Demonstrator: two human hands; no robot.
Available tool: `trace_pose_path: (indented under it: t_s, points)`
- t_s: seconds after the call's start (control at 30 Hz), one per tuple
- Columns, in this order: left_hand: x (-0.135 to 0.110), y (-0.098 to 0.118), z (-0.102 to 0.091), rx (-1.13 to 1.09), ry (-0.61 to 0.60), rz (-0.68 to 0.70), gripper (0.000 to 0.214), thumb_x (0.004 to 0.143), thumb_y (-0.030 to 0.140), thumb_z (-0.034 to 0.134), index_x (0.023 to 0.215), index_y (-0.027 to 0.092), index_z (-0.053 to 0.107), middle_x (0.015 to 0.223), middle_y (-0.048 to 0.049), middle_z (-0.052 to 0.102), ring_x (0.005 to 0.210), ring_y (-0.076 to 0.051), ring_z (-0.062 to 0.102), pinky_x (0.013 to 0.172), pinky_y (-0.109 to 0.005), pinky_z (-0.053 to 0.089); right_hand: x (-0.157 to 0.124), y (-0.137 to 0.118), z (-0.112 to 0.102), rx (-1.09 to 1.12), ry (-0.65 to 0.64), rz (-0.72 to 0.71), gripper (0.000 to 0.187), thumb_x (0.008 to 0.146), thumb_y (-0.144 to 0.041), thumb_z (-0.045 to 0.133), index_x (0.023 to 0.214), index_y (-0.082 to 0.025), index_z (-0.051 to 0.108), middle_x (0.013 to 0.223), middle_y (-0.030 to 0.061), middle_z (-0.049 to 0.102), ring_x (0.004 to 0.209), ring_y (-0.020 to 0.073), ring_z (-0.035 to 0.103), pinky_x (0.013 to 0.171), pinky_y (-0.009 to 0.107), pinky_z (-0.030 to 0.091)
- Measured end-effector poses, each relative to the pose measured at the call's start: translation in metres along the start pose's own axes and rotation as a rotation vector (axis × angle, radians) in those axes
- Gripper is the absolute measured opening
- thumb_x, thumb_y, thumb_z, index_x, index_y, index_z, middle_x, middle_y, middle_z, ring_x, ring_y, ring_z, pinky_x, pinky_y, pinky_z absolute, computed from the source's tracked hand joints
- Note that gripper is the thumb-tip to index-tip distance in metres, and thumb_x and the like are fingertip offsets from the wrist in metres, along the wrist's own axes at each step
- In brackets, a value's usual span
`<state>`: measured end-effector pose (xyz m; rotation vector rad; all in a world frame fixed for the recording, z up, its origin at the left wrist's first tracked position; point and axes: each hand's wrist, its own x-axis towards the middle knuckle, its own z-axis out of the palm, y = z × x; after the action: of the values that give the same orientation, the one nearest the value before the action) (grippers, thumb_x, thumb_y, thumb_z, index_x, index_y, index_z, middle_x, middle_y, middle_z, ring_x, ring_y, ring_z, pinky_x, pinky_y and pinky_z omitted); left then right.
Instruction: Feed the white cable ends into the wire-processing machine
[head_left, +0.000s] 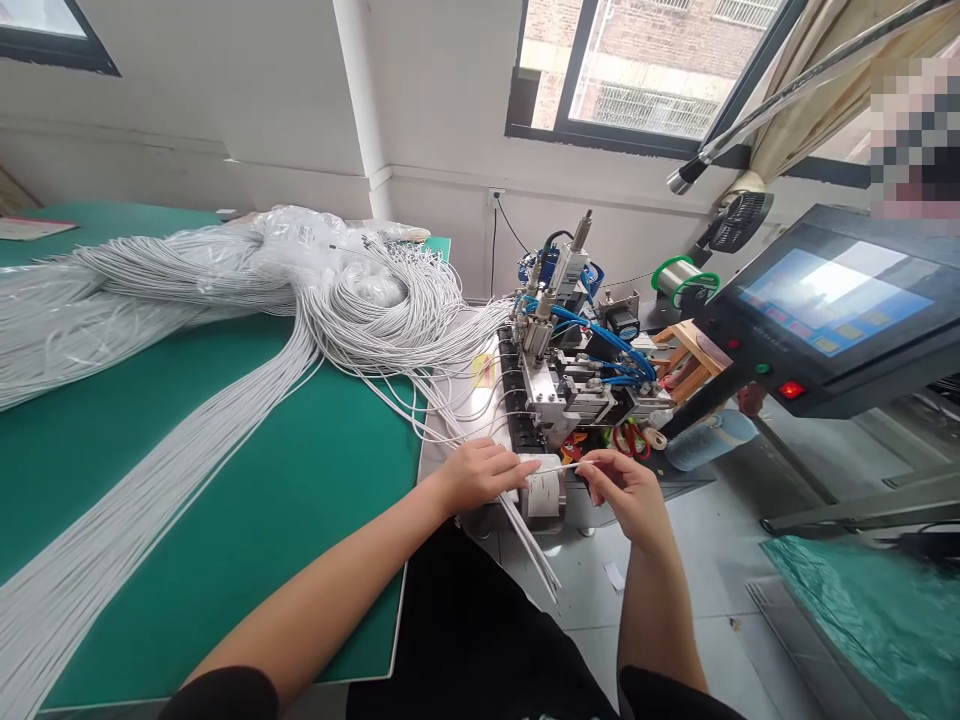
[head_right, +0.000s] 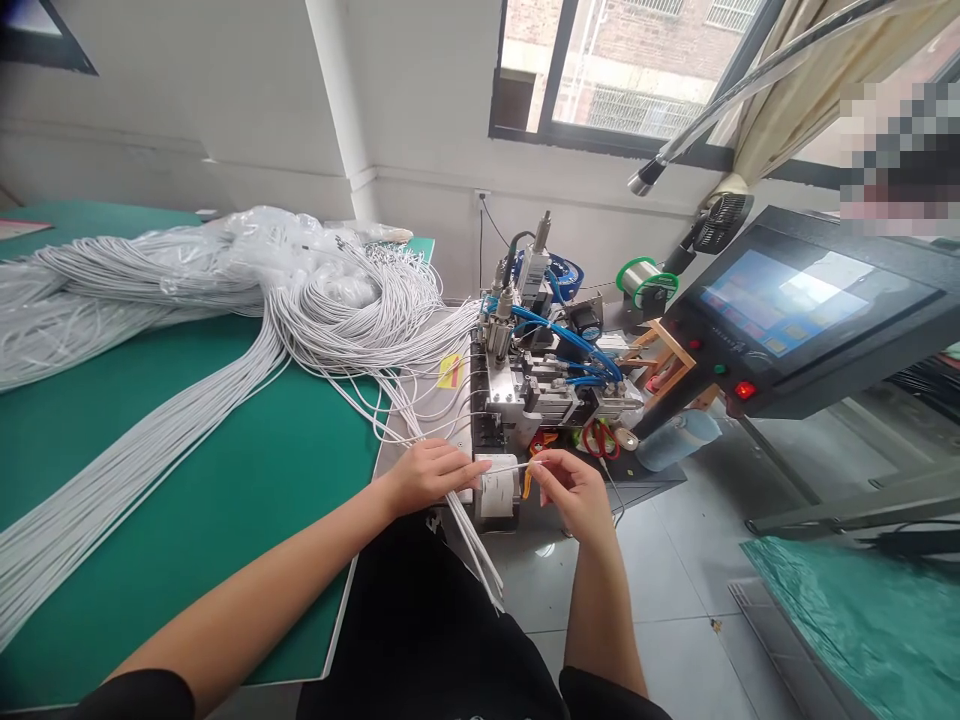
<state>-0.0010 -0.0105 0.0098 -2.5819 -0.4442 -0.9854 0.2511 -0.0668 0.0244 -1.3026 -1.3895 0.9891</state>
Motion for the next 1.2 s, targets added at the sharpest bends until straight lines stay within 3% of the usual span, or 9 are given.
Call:
trace_pose_path:
  t_s: [0.17,0.27,0.6,0.83,0.93,1.0,1.1,1.2]
  points:
    - [-0.003,0.001,0.003,0.012,-0.014,-0.031,0.019,0.097,0.032,0.048,0.106,0.02,0.059,0.065,0.0037,0.058,0.059,-0.008,0.056,0.054,-0.023,0.037,0.009,0.014,0.021,0.218,0.25,-0.012,0.027,0.075,-0.042,0.074,0.083,-0.016,0.069,0.059,0.0,0.06,0.04,0.0069,0.038,0.037,0.022,0.03]
    - [-0.005,0.003,0.005,0.0,-0.031,-0.082,0.016,0.096,0.028,0.047,0.095,0.019,0.06,0.065,0.0028,0.057,0.06,-0.009,0.054,0.055,-0.024,0.036,0.012,0.019,0.03,0.281,0.318,-0.022,0.025,0.075,-0.04,0.074,0.084,-0.016,0.071,0.066,0.0024,0.064,0.042,0.0055,0.037,0.037,0.021,0.028]
    - [-0.002,0.002,0.008,0.066,0.013,-0.215,0.025,0.094,0.022,0.045,0.071,0.017,0.053,0.067,-0.0002,0.054,0.06,-0.013,0.047,0.057,-0.027,0.033,0.015,0.018,0.04,0.259,0.268,0.017,0.027,0.08,-0.04,0.07,0.093,-0.017,0.073,0.073,0.0031,0.066,0.045,0.0049,0.037,0.039,0.02,0.027]
    - [-0.004,-0.001,0.01,0.104,-0.052,-0.28,0.025,0.088,0.007,0.038,0.073,0.018,0.055,0.069,-0.0013,0.056,0.066,-0.014,0.05,0.075,-0.031,0.035,0.026,0.023,0.027,0.38,0.05,0.134,0.033,0.076,-0.043,0.072,0.091,-0.014,0.072,0.073,0.0041,0.064,0.042,0.0032,0.029,0.039,0.021,0.021]
    - [-0.003,-0.001,0.008,0.108,-0.075,-0.28,0.028,0.087,0.005,0.037,0.089,0.019,0.06,0.072,-0.0015,0.059,0.07,-0.015,0.052,0.077,-0.032,0.034,0.032,0.025,0.024,0.248,0.068,0.144,0.036,0.073,-0.046,0.072,0.09,-0.014,0.071,0.073,0.005,0.066,0.042,0.0051,0.032,0.04,0.022,0.024]
    - [-0.003,-0.001,0.007,0.109,-0.095,-0.288,0.029,0.088,0.006,0.039,0.098,0.021,0.061,0.072,-0.0015,0.059,0.071,-0.016,0.053,0.078,-0.032,0.034,0.034,0.024,0.025,0.065,0.116,0.114,0.035,0.072,-0.046,0.072,0.086,-0.015,0.071,0.073,0.0049,0.067,0.046,0.0083,0.041,0.044,0.023,0.031]
    - [-0.004,0.0,0.007,0.115,-0.112,-0.317,0.031,0.087,0.006,0.042,0.104,0.022,0.062,0.075,-0.0022,0.06,0.075,-0.017,0.054,0.083,-0.034,0.033,0.037,0.022,0.029,-0.216,0.176,0.05,0.033,0.072,-0.048,0.069,0.079,-0.016,0.069,0.069,0.0043,0.065,0.056,0.0143,0.051,0.056,0.026,0.04]
    - [-0.007,0.0,0.01,0.111,-0.096,-0.338,0.034,0.083,0.005,0.046,0.107,0.022,0.063,0.08,-0.0032,0.062,0.078,-0.018,0.054,0.085,-0.035,0.032,0.04,0.024,0.031,-0.319,0.16,0.022,0.036,0.075,-0.052,0.064,0.077,-0.016,0.068,0.067,0.0049,0.064,0.059,0.0172,0.053,0.059,0.028,0.04]
